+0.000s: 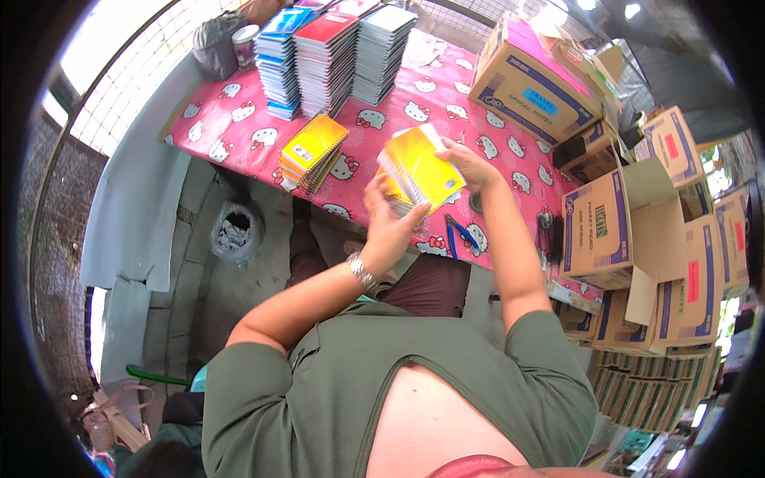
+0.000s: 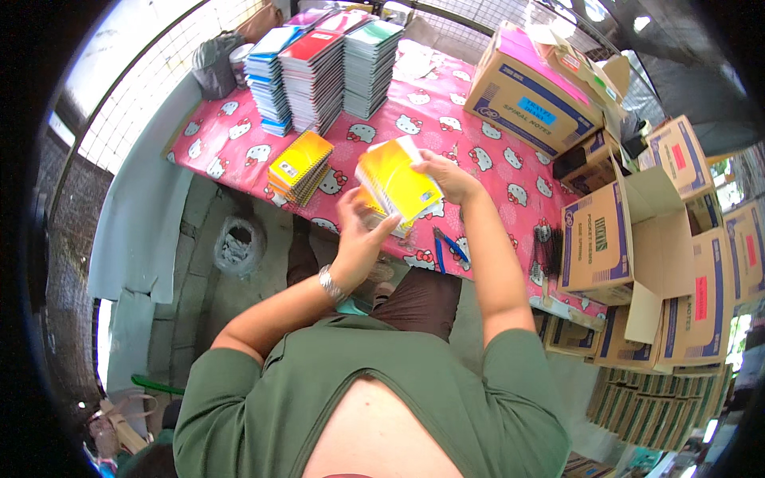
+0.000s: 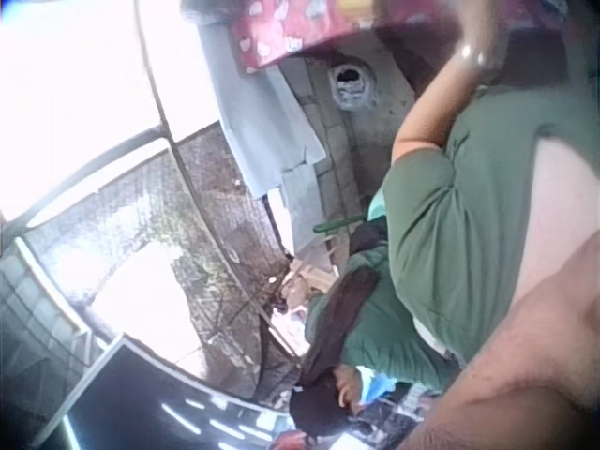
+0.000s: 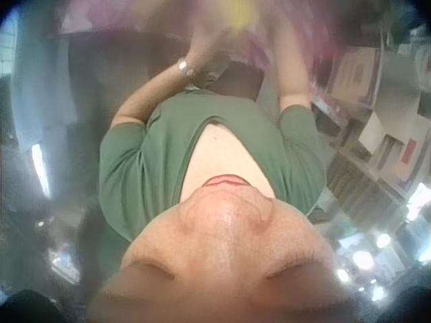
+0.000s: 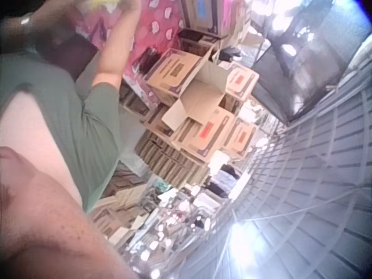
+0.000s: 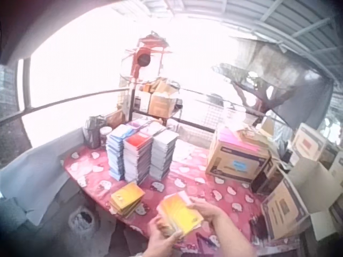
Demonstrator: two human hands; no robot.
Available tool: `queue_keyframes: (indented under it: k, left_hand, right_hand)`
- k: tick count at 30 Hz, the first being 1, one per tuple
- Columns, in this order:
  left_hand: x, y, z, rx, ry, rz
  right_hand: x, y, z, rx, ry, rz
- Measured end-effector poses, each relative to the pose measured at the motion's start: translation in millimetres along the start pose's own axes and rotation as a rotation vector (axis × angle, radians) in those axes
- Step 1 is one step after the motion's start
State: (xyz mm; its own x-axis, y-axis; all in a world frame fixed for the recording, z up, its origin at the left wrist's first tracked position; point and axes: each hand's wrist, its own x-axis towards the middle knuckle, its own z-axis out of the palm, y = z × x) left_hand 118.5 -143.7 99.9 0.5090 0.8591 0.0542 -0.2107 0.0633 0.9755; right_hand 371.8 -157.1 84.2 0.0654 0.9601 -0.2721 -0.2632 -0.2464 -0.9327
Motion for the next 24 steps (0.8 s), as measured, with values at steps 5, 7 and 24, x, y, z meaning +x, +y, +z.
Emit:
queue_keyframes:
  k: [5,7,24]
  left_hand:
    - [45,-21,-35,0.913,-0.414,0.867]
    - [62,-21,-34,1.115,-0.636,0.934]
    - [105,26,-1,1.298,-0.717,0.921]
  right_hand:
    - [32,-21,-2,-0.63,-0.168,0.317]
    - [30,-37,16,-0.825,-0.1,0.317]
    - [-235,170,-178,-1.434,1.359,0.496]
